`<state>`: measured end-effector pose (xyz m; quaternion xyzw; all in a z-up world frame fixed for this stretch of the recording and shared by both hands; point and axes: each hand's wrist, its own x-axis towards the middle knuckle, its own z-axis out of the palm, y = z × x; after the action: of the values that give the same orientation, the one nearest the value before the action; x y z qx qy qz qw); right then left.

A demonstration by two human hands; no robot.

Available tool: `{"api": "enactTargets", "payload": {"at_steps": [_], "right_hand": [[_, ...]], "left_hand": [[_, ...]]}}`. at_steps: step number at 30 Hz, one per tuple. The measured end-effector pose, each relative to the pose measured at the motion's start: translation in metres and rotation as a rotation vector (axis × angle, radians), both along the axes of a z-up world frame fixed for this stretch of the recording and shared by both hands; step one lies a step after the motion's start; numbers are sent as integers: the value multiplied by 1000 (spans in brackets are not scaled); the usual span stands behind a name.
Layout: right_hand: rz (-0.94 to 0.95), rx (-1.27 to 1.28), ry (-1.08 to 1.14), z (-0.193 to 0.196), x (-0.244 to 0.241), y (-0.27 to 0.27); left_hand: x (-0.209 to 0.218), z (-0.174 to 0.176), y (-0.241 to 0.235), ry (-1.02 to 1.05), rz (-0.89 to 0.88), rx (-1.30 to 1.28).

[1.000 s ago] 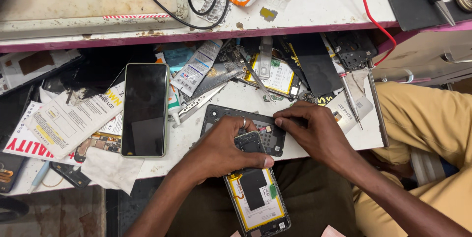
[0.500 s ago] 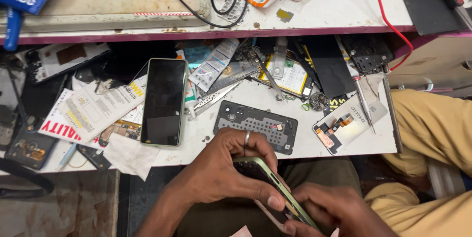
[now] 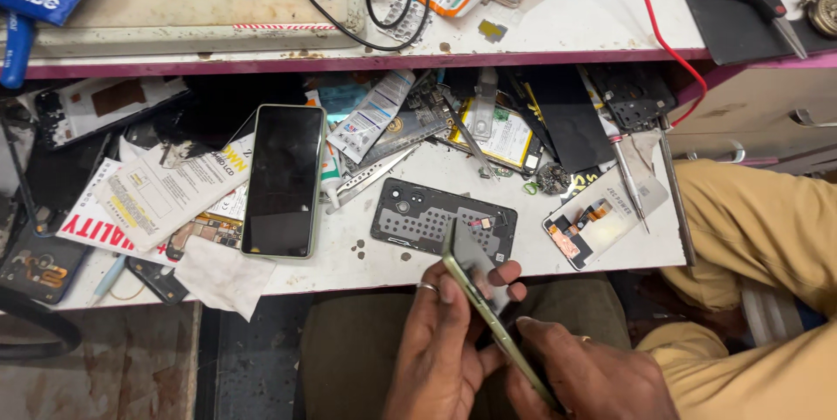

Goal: The person uses a screwdriver to remove screws from the back of a disassembled smartphone. They then use their fingers to peel off a protective film from the phone's back cover and place it on the workbench.

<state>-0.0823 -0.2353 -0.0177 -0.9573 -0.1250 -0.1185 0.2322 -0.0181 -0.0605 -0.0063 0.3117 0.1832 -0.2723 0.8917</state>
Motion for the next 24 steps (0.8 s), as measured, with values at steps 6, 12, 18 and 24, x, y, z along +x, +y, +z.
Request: {"api": "enactTargets", "payload": {"at_steps": [6,12,18,24], "right_hand": [[-15,110,419,29,16,14],[-194,399,553,54,55,-29],[-285,967,568,54,39,-38],[-194,1049,340,58,16,-15]], "left_hand": [[10,10,7,143,54,-145],[11,11,26,81,-141,38],[13,12,24,51,-134,210],[6,28,35,-56,-205,-119]]}}
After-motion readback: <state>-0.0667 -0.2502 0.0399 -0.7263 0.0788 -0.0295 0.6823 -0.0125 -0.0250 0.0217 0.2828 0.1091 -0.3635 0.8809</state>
